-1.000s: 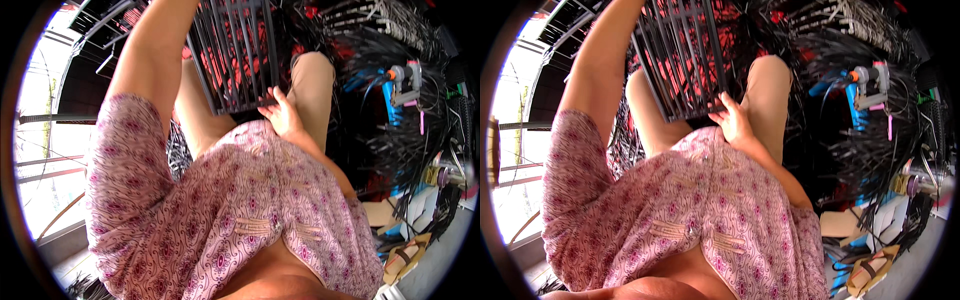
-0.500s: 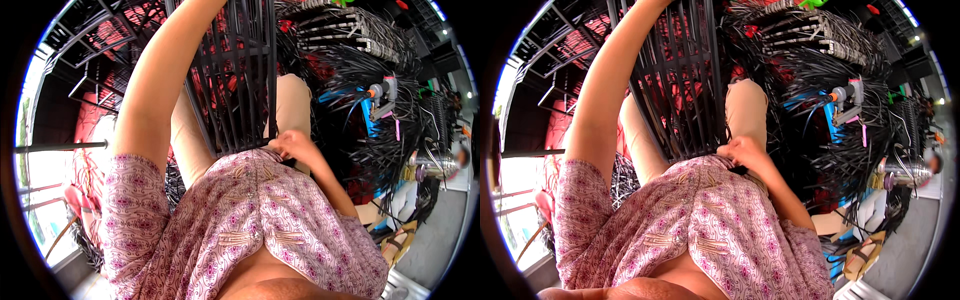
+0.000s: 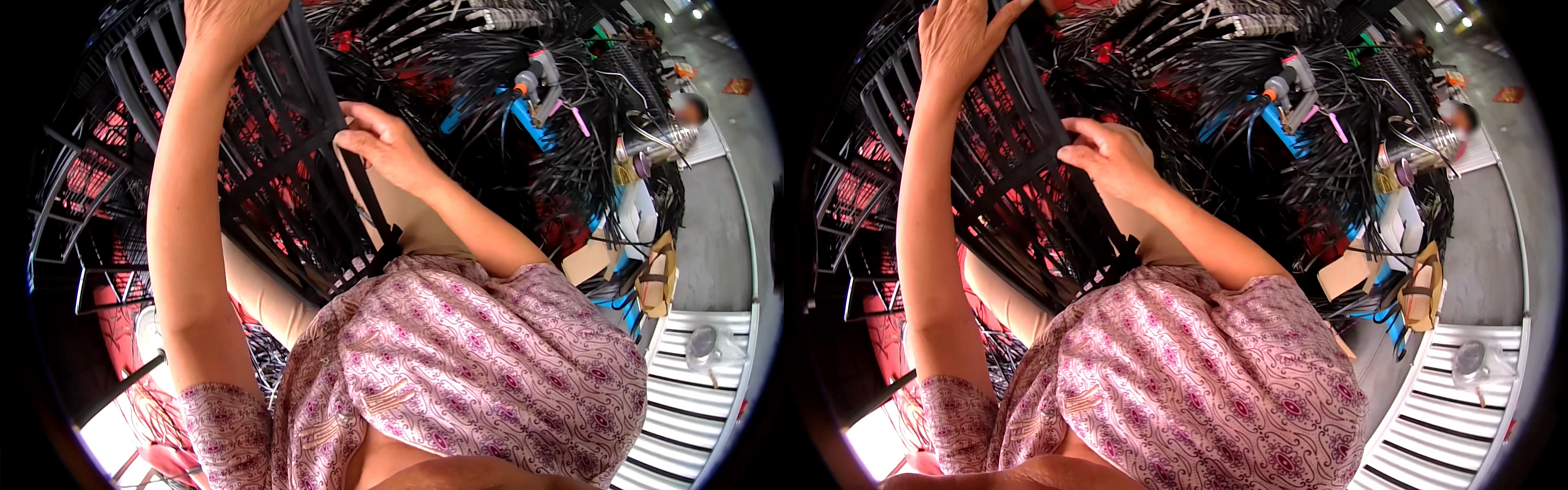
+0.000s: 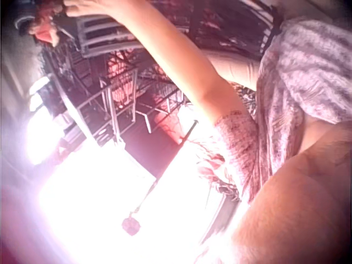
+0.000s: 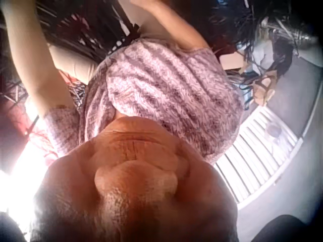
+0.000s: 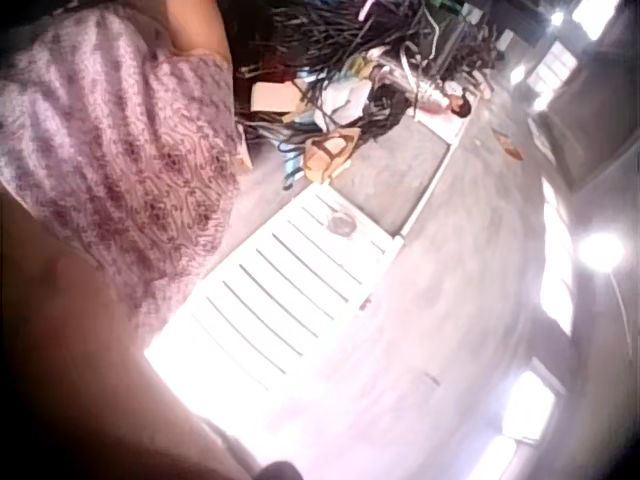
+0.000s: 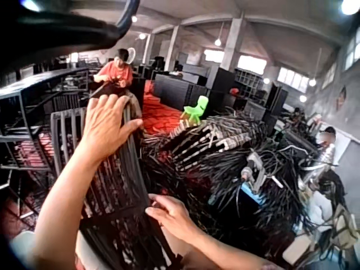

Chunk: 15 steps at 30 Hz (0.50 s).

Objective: The person sits on the floor and assembles black plastic chair frames. They use a handheld power tool to fasten components together and handle bundles of black plastic strips, inserting them into the chair structure.

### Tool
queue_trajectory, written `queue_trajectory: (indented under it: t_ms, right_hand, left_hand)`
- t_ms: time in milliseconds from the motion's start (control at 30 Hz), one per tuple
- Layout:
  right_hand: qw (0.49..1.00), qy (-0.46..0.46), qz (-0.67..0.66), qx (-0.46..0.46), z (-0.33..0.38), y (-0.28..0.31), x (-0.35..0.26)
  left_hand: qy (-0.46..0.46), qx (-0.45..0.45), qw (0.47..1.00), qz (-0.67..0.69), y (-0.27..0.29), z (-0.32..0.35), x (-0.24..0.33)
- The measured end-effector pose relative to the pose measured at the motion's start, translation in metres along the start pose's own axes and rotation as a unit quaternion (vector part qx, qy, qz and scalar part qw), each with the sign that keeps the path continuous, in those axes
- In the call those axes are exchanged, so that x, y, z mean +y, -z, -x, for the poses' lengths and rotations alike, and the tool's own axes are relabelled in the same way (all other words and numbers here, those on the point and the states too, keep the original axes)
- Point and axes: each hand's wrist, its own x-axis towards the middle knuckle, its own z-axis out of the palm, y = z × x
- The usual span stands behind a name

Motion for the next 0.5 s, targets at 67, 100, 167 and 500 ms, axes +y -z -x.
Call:
queue_trajectory:
  t_ms: [67,100,167,500]
  right_hand:
    - [0.998,0.046,0.042,0.019,-0.001,-0.003,0.015]
    - [0.999,0.044,0.0,0.013,-0.001,-0.006,0.014]
    - [0.997,-0.023,-0.047,-0.047,0.0,0.0,0.006]
    - [0.726,-0.033,0.54,0.424,-0.075,0.285,0.099]
  left_hand:
    - [0.003,-0.011,1.0,0.006,0.007,-0.001,0.0]
    - [0.004,-0.015,1.0,0.008,0.009,-0.002,0.0]
    - [0.017,0.009,1.0,-0.011,0.014,-0.002,0.012]
    - [0.017,-0.082,0.994,-0.073,-0.013,-0.004,-0.008]
